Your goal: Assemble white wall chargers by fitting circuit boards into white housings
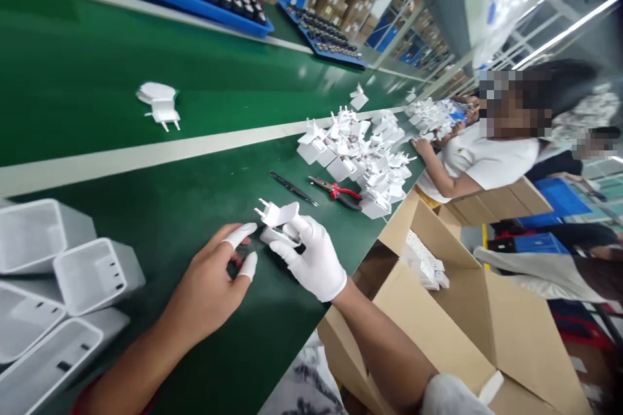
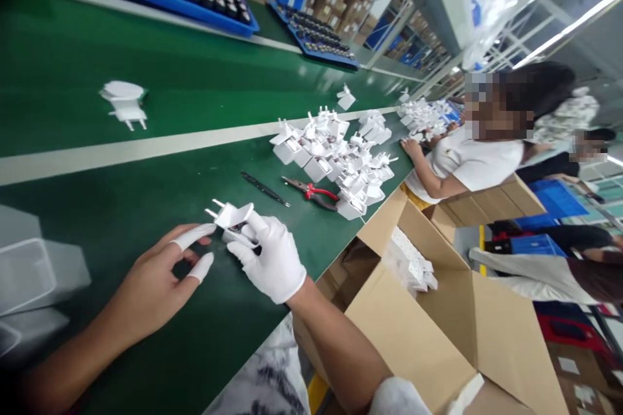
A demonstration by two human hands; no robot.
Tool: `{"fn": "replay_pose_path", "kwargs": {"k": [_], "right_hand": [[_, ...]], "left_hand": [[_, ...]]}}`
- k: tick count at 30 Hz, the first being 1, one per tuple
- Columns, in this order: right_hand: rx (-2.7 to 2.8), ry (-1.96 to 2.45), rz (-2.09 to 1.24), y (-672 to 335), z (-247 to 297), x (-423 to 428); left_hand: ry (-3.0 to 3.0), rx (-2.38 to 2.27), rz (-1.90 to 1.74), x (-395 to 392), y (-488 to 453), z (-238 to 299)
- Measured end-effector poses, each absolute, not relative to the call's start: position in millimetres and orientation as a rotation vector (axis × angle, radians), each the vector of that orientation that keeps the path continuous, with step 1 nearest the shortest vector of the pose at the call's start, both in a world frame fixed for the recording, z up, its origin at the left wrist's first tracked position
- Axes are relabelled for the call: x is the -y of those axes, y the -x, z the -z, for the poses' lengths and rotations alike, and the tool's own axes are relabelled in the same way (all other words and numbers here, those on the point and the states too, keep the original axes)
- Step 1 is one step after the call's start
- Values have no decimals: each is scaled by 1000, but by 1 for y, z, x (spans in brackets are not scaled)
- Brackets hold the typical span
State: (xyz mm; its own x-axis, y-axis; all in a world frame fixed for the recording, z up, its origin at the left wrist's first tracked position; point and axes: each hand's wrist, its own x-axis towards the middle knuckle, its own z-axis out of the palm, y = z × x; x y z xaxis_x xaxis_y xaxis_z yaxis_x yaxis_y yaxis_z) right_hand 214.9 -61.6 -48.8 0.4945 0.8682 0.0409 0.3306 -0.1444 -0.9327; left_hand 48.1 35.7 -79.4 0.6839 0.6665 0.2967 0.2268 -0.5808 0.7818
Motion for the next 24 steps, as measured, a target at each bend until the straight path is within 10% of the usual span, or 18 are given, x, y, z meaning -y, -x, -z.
{"fn": "replay_pose_path", "kwargs": {"k": [9,24], "right_hand": [[121,943,-1061,-251,19,76],[72,909,-1103,-248,25,77]], "left_hand": [[-2088,-744,-636,-36,-48,71],[-2069,-752,-630,-37,-47,69]]}}
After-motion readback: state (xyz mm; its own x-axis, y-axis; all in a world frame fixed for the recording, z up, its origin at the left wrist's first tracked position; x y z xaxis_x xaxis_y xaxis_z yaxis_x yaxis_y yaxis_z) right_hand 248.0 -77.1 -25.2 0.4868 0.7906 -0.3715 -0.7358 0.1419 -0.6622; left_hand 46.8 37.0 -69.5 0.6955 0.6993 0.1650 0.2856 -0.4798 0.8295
